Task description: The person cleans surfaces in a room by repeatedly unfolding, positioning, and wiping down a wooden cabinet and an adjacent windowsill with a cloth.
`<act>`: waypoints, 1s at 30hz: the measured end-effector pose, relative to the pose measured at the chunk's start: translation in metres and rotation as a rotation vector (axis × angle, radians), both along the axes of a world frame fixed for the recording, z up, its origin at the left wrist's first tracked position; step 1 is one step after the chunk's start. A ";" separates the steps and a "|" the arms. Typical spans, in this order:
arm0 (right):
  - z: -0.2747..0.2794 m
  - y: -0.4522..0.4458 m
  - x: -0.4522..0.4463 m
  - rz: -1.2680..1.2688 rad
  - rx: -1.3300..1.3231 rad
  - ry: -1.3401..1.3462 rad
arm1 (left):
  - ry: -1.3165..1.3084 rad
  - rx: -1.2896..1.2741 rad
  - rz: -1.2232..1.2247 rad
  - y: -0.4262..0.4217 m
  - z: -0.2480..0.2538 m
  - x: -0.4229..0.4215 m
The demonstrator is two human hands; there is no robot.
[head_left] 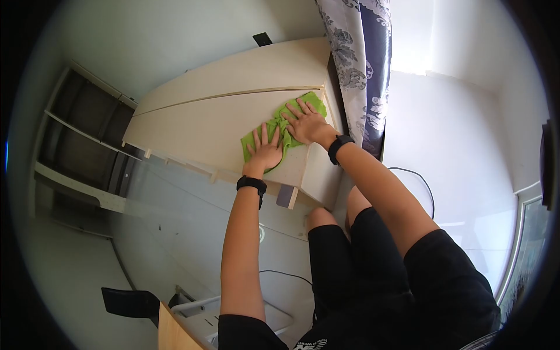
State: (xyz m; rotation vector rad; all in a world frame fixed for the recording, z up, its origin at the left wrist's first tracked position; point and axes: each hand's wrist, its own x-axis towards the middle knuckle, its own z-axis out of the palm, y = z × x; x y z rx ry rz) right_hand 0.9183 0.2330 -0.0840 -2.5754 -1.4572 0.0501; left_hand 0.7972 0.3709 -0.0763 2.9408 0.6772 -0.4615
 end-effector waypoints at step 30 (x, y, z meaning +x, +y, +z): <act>0.001 0.024 0.028 -0.084 0.127 0.025 | 0.116 0.110 0.047 0.057 0.003 0.101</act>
